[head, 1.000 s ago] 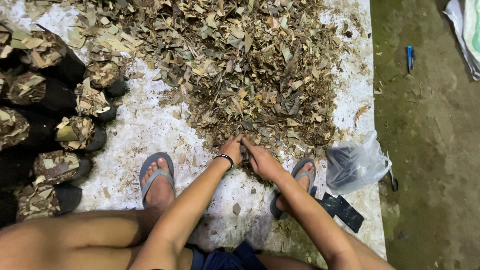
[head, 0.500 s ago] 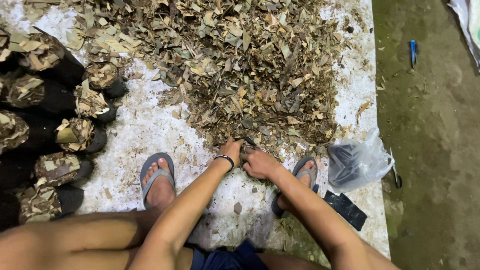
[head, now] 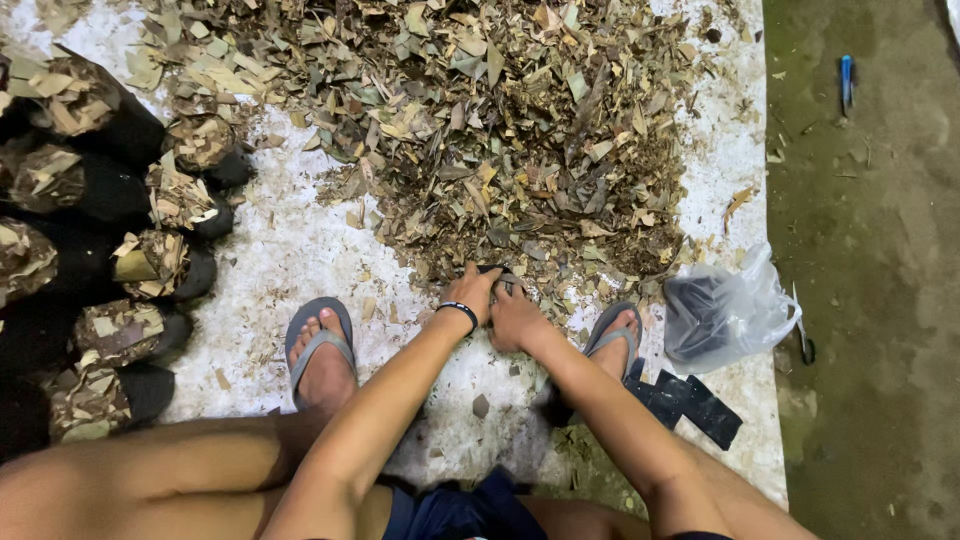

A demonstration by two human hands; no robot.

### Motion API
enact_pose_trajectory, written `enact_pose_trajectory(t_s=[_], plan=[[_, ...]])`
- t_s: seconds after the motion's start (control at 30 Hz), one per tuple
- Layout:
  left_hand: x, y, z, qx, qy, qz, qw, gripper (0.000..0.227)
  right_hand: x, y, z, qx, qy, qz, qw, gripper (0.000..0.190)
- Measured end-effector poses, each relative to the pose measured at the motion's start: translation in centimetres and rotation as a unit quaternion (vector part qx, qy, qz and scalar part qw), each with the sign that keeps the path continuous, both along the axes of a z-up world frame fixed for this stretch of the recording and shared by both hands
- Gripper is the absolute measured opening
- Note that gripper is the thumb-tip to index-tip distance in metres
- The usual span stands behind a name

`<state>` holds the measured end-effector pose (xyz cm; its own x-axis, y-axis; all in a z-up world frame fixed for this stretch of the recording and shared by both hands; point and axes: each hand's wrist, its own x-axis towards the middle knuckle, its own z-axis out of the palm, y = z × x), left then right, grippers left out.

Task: The person sits on the floor and packs dried plant material into a small black container using both hands. They repeatedly scoop material from a large pile and press it into the container.

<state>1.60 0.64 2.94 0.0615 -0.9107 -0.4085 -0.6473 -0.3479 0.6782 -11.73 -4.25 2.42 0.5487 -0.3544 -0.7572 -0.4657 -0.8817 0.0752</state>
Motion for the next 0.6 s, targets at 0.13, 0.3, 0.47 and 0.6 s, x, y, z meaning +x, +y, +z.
enact_pose_trajectory(t_s=[0.13,0.3,0.47,0.6], plan=[[0.6,-0.7,-1.2,-0.039,0.029,0.007,0.999,0.072,-0.9,-2.3,0.8,0.139,-0.142,-0.117,0.973,0.06],[1.1,-1.1,-2.8,-0.015,0.033,0.014,0.999,0.067,-2.9,-2.9,2.8,0.152,-0.407,-0.113,0.894,0.059],[0.4,-1.1,-3.9,-0.006,0.042,0.021,0.999,0.079,-2.9,-2.5,2.4,0.102,-0.408,-0.09,0.903,0.032],[-0.3,-1.3,-4.6,0.0,0.025,0.01,1.0,0.081,-3.0,-3.2,-2.0,0.043,-0.325,-0.051,0.943,0.018]])
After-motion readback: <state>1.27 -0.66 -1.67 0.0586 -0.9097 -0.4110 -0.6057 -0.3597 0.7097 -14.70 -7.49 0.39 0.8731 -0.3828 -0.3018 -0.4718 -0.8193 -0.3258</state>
